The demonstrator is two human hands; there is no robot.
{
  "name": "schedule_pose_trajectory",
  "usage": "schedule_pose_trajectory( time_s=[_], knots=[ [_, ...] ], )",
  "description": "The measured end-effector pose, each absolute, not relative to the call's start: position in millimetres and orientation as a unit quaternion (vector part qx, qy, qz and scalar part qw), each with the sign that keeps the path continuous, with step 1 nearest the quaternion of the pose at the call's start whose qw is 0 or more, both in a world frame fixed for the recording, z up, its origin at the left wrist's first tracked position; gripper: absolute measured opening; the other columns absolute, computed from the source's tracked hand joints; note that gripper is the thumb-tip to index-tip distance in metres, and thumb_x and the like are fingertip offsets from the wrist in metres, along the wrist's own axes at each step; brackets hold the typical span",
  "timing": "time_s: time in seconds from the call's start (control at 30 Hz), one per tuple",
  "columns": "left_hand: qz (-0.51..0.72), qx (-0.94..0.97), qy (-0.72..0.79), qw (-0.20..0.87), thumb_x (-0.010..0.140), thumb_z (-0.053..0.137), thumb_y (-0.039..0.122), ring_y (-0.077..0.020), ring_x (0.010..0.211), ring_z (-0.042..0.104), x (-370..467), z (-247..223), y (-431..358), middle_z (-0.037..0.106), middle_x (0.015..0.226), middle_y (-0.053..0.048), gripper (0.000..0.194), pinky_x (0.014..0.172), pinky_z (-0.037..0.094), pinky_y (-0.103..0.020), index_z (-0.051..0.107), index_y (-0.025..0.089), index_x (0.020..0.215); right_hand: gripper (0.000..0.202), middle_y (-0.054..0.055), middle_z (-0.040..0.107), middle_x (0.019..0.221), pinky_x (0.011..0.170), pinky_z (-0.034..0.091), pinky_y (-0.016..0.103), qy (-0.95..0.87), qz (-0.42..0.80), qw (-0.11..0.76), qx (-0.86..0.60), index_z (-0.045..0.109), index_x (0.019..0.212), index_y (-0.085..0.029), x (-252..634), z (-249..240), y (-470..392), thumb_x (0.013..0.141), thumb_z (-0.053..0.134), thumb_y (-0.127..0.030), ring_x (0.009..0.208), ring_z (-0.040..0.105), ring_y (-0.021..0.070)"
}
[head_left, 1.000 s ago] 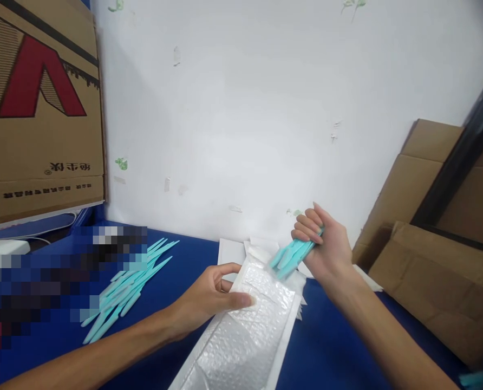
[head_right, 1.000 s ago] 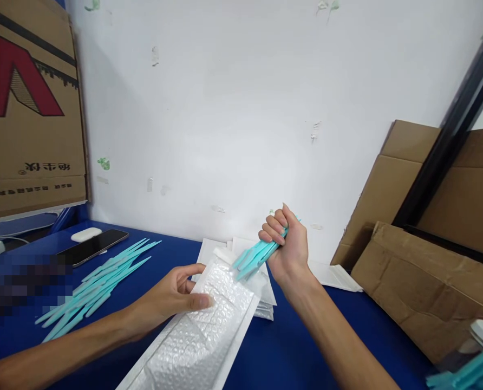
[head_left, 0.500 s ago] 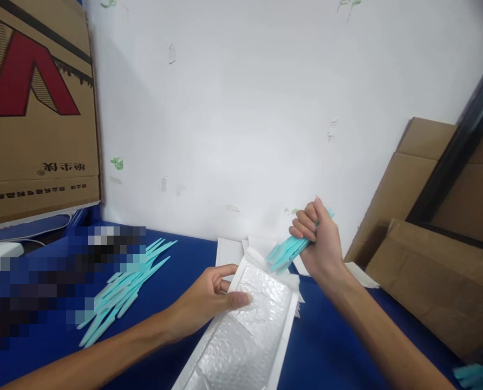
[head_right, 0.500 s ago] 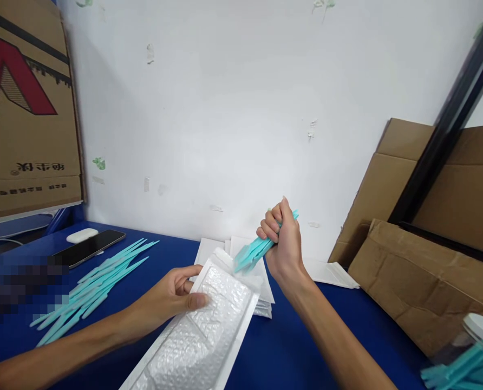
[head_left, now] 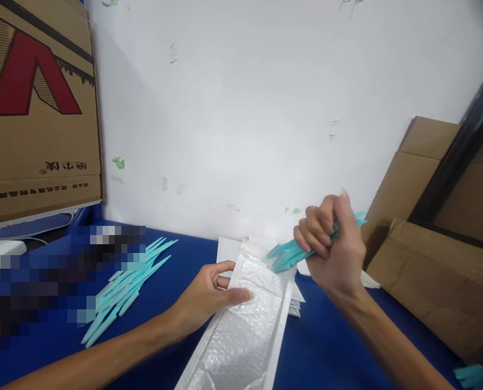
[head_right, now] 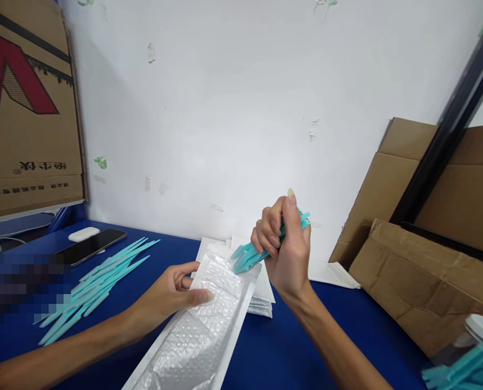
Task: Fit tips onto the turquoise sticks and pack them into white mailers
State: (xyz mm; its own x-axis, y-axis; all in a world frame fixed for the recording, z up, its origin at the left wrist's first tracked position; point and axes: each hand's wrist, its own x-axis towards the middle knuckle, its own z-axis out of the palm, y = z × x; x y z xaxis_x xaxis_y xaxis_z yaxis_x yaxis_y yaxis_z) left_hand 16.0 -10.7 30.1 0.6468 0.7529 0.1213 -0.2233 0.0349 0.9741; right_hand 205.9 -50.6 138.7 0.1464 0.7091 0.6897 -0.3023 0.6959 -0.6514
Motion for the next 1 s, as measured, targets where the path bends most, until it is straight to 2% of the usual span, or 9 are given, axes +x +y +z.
schedule_pose_trajectory(
  time_s=[0.27,0.47,0.67,0.83,1.0],
  knots=[
    [0.365,0.594,0.219,0.683,0.075,0.084,0.031,-0.0184,0.071,0.074,16,28,-12,0.079,0.086,-0.008,0.047,0.064,0.056,-0.024,0.067,0.014,0.116,0.048,-0.009,0.027,0.048,0.038,0.028,0.020,-0.555,0.410,0.703,-0.173,0.044,0.060,-0.020,202,137,-51,0.100,0.051,-0.045,0.037,0.013,0.0054],
    [0.347,0.615,0.186,0.683,0.082,0.079,0.035,-0.0196,0.079,0.074,15,33,-16,0.078,0.094,-0.012,0.048,0.068,0.055,-0.025,0.067,0.013,0.122,0.043,-0.011,0.025,0.051,0.038,0.029,0.016,-0.424,0.471,0.747,-0.201,0.041,0.062,-0.019,209,136,-37,0.098,0.058,-0.035,0.040,0.014,0.0039],
    [0.340,0.619,0.163,0.689,0.085,0.075,0.043,-0.0178,0.080,0.071,14,34,-18,0.075,0.093,-0.011,0.046,0.070,0.052,-0.024,0.070,0.013,0.119,0.041,-0.011,0.023,0.053,0.038,0.033,0.014,-0.297,0.528,0.762,-0.227,0.040,0.062,-0.018,221,130,-18,0.102,0.049,-0.026,0.037,0.019,0.0015],
    [0.345,0.624,0.164,0.682,0.090,0.065,0.050,-0.0107,0.070,0.063,16,32,-18,0.072,0.084,-0.006,0.043,0.063,0.046,-0.018,0.073,0.015,0.113,0.039,-0.011,0.025,0.054,0.039,0.035,0.014,-0.314,0.517,0.758,-0.245,0.041,0.064,-0.018,223,121,-10,0.100,0.053,-0.031,0.038,0.021,0.0021],
    [0.349,0.629,0.201,0.665,0.089,0.065,0.053,-0.0089,0.063,0.057,17,33,-20,0.068,0.078,-0.003,0.043,0.057,0.040,-0.018,0.074,0.016,0.109,0.044,-0.011,0.023,0.056,0.040,0.036,0.014,-0.378,0.503,0.736,-0.251,0.043,0.065,-0.020,219,116,-12,0.086,0.073,-0.045,0.042,0.018,0.0039]
  ],
)
